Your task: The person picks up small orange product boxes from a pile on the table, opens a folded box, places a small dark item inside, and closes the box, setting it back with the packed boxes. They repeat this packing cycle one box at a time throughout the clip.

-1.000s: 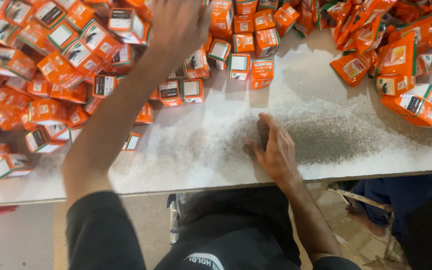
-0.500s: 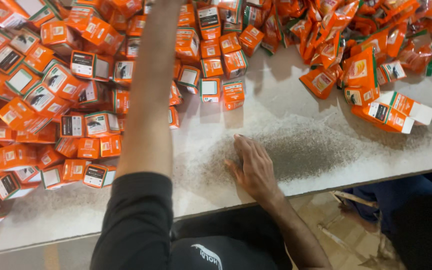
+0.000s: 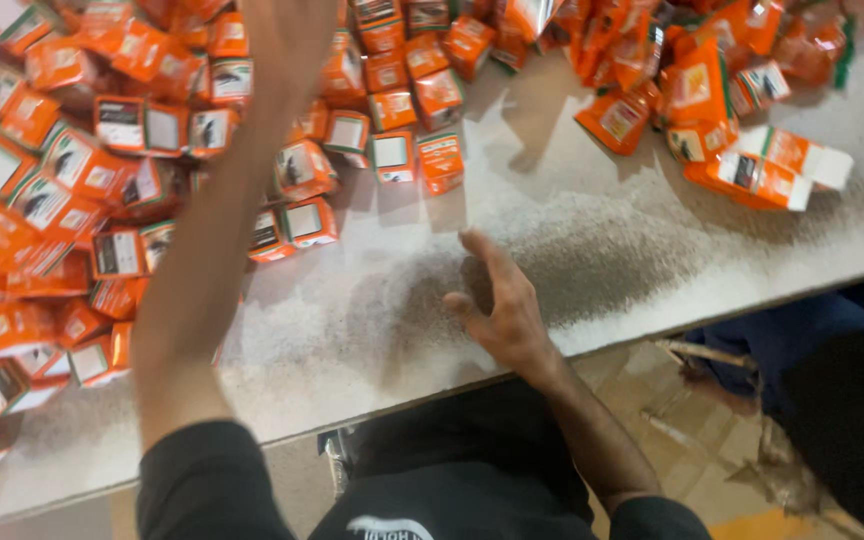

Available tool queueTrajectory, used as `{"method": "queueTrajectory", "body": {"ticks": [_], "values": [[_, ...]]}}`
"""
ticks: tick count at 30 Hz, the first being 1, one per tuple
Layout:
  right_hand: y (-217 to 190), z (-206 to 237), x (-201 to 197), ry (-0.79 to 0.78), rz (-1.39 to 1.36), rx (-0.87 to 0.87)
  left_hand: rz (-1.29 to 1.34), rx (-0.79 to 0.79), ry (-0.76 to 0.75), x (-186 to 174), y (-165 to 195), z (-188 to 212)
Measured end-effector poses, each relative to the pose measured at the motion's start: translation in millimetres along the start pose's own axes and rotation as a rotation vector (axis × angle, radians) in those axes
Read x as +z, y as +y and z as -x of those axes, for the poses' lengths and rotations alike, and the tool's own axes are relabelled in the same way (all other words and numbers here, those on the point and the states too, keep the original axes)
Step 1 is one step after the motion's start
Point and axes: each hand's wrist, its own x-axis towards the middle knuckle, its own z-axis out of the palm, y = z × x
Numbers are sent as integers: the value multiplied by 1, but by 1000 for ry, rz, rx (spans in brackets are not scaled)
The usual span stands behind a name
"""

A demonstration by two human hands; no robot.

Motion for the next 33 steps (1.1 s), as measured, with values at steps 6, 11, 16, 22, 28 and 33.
{"method": "queueTrajectory", "body": {"ticks": [6,11,16,22,28,33], "values": [[20,7,-20,202,-511,158,775,-33,-714,18,116,168],[6,29,-38,261,47,315,456,454,-357,81,145,126],[-1,27,-39,295,508,8,431,437,-439,192,232,77],[-9,38,-61,322,398,114,-90,705,-418,220,241,81],[-6,43,-68,327,438,57,479,656,-250,95,163,125],[-7,33,-53,271,363,67,737,281,-57,-14,130,183]]}}
